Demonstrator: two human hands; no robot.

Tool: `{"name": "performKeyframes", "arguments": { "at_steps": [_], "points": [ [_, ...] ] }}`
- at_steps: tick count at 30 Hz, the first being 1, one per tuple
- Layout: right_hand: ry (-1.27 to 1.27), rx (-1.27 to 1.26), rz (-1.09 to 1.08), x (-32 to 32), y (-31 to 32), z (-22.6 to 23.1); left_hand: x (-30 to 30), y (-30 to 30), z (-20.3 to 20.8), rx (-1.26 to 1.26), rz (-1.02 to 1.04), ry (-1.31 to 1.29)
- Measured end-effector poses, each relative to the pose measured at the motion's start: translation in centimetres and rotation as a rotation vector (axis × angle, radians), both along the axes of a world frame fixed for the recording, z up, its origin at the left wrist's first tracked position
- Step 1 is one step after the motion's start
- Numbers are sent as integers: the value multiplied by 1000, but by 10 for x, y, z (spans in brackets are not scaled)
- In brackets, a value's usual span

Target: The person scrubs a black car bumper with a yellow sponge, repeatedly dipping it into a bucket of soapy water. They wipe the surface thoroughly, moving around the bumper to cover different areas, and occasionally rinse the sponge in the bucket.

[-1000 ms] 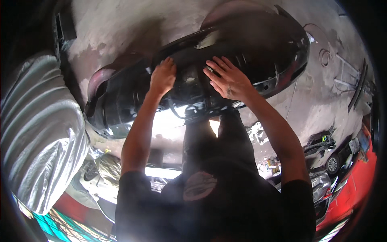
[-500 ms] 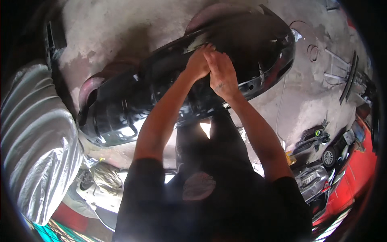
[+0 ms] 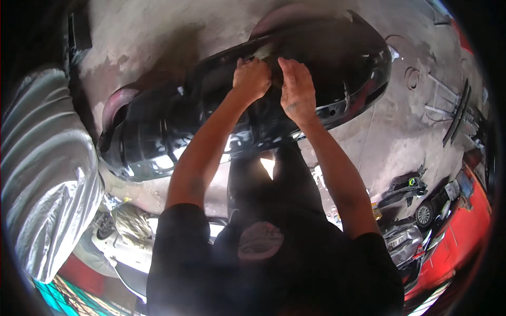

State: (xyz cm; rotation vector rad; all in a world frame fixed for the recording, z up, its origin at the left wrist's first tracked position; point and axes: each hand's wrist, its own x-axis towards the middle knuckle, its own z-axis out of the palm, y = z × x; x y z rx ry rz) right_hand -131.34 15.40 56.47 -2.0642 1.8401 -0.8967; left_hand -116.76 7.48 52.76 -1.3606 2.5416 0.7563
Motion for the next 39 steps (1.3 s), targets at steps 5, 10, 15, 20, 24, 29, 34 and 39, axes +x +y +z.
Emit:
{"name": "performKeyframes", "arguments": {
  "at_steps": [5, 10, 15, 20, 24, 29, 34, 39],
  "points": [
    [25, -41, -20, -1, 1, -3, 47, 30, 2, -198, -76, 77],
    [-26, -86, -20, -1, -2, -5, 5, -13, 12, 90, 49, -126],
    [-298, -35, -124, -6, -3, -4, -22, 32, -1, 12, 160, 354],
    [80, 3, -151, -55, 23, 23, -71, -39, -7, 191, 19, 103],
    [338, 122, -162, -65, 53, -10, -63, 5, -21, 114, 127, 347],
    [347, 160, -182, -68, 62, -16, 60, 139, 80, -134, 56, 264],
    [332, 147, -173, -66, 59, -16, 185, 149, 42, -261, 495, 41],
    [336, 149, -150, -58, 55, -15, 219, 127, 14, -306, 521, 9]
  ]
}}
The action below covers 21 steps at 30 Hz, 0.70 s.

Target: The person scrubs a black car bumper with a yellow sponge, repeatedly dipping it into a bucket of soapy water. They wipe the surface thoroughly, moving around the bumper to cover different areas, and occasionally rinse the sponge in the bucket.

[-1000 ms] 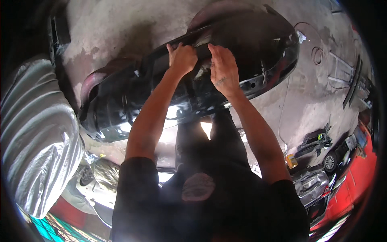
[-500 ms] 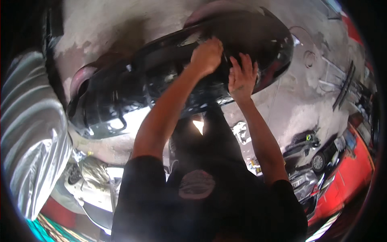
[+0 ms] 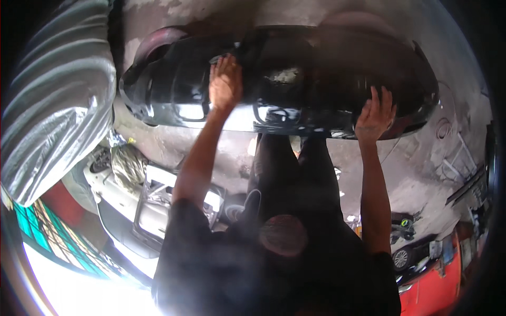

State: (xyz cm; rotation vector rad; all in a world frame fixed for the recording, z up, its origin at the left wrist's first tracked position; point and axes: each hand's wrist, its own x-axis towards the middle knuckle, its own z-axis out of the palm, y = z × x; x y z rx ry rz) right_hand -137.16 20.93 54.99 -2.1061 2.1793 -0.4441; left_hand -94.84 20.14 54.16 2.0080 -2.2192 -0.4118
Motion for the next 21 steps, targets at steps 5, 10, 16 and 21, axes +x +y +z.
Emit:
{"name": "performKeyframes", "arguments": {
  "at_steps": [5, 10, 16, 21],
  "points": [
    [12, -32, 3, -7, 1, -1, -10, 88, 36, 3, -74, 39],
    [8, -26, 35, -6, -2, 1, 69, 48, 40, -57, 145, -77],
    [125, -140, 101, -10, -4, 3, 71, 82, 21, -216, 427, 57],
    [92, -144, 153, -3, -6, 5, 190, 85, -16, -254, 536, -68]
  ]
}}
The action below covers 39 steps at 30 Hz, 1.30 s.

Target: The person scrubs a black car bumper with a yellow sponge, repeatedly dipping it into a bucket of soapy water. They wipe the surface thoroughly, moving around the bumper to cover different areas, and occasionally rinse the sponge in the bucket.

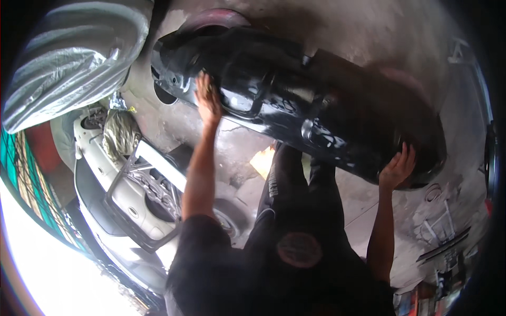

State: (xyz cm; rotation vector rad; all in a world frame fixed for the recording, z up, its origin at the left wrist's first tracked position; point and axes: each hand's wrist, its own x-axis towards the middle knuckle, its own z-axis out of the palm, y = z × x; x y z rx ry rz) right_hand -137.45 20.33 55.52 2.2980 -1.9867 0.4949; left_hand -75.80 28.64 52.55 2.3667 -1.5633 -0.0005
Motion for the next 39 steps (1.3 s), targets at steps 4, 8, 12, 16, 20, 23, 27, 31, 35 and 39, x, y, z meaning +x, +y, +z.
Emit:
{"name": "performKeyframes", "arguments": {
  "at_steps": [4, 8, 12, 16, 20, 23, 27, 31, 35, 39],
  "points": [
    [-26, 21, 20, -8, 2, -11, 75, -29, 9, 244, -153, -241],
    [46, 33, -22, -8, 3, 0, -28, -2, 35, 137, -177, 287],
    [62, 40, -45, -14, 5, -14, 69, -41, 19, 245, -275, -97],
    [-74, 43, -32, -12, -1, -21, 117, -123, 15, 473, -488, -253],
    [66, 57, -29, -11, 0, -3, 105, -68, 45, 420, -433, -139],
    [46, 43, -12, -6, -2, 0, 114, -12, 64, 500, -369, -175],
    [29, 67, 5, 2, -8, 1, 136, -90, 37, 447, -553, -285],
    [53, 74, 44, -6, -8, -8, 137, -138, 21, 506, -588, -267],
    [-33, 135, -48, -10, 3, 5, 117, -44, 47, 435, -489, -131],
    [-17, 181, -91, -2, -4, 4, 167, -61, 20, 413, -444, -297]
  ]
}}
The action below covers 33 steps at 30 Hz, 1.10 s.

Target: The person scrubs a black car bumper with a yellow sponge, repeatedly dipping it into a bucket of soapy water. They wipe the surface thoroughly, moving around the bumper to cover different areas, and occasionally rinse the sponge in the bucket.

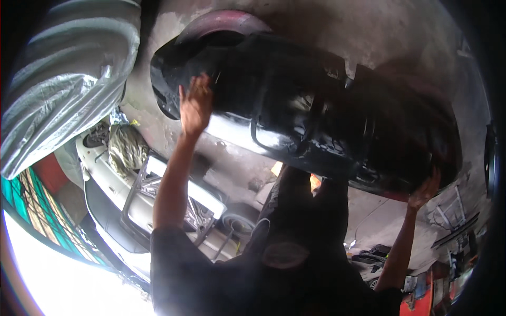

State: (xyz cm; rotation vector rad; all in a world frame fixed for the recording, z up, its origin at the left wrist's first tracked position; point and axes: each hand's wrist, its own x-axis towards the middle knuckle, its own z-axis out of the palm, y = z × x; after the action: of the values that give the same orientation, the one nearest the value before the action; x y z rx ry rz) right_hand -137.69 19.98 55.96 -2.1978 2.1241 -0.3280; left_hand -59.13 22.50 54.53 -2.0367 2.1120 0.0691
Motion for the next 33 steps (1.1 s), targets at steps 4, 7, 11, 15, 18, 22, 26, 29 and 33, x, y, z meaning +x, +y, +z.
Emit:
{"name": "performKeyframes", "arguments": {
  "at_steps": [4, 7, 11, 15, 18, 22, 26, 29, 33],
  "points": [
    [10, -54, 90, 6, -6, -4, 69, -103, -47, 411, 272, -40],
    [8, -108, 168, 0, -12, -12, 39, -114, -95, 468, 248, -89],
    [29, -58, 103, -1, 9, 5, -49, -100, -44, 111, -113, 353],
    [44, -55, 78, 11, -7, 2, -30, -130, -27, 574, -197, -460],
    [2, -64, 35, 18, -10, 7, -84, -137, -84, 468, -58, -88],
    [-62, -62, 47, 14, -7, 4, -138, -146, -169, -81, -402, 380],
    [8, -36, 15, 3, 2, 3, -93, -156, -115, 230, -240, 145],
    [-30, -53, 13, 7, 2, -2, -64, -166, -110, 277, -172, 21],
    [-20, -38, -1, 6, -7, -2, -158, -175, -169, 403, -45, 349]
  ]
}}
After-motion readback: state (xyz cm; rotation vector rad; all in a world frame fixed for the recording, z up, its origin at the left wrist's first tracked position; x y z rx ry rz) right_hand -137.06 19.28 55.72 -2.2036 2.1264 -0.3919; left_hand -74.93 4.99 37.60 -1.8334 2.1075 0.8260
